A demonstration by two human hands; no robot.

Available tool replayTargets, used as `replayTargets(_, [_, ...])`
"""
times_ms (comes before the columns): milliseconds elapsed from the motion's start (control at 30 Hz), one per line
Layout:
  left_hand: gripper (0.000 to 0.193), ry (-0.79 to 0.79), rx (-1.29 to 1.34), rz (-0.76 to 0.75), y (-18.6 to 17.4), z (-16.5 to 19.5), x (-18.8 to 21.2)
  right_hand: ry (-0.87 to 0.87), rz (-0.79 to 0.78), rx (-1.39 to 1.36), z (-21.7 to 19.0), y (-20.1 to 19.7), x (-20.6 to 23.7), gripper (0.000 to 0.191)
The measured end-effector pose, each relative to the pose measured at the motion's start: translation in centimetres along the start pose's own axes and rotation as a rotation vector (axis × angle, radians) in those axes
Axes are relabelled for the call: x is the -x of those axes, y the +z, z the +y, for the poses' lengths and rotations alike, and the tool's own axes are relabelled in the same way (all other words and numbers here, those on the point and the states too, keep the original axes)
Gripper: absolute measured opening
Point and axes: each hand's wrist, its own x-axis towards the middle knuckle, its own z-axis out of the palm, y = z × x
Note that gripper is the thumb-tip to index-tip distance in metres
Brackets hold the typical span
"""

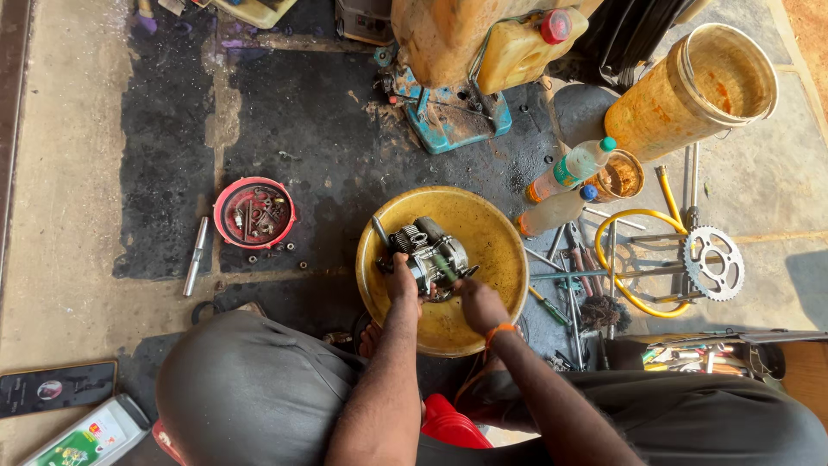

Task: The person scrubs a small engine block with a brush while holding it over a yellow basin. They rotate the engine to access different sides and continue scrubbing the exterior surfaces.

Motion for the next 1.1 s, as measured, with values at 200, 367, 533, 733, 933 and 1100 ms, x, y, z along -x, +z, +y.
replayTargets(200, [0.065,0.284,-0.187,-0.056,0.1,-0.5,0.9,-0.013,-0.040,-0.029,-1.1,-2.2,-0.7,0.045])
replayTargets(367, [0.067,0.327,-0.268,-0.152,-0.5,-0.6,1.1,0.130,-0.025,-0.139,-1.5,-2.5,-0.2,0.046])
replayTargets(533, [0.052,0.280,-0.182,-0.256,-1.6,0.0,1.1,0.120,-0.257,-0.284,-0.1,-2.8,0.3,0.050])
replayTargets(733, [0.050,0.207,-0.153,-0.205,-1.3,-0.4,1.3,0.021,0.025,-0.097,-0.6,-5.3,0.9,0.043])
replayTargets(933, [0.059,0.444,-0.254,-0.250,0.4,1.2,3.0,0.083,-0.090,-0.133,-1.1,-5.6,1.0,0.039])
replayTargets(1100, [0.057,0.416,-0.328,-0.259,2.5,-1.5,1.5,0.165,-0.071,-0.030,-0.6,-5.8,2.9,0.029])
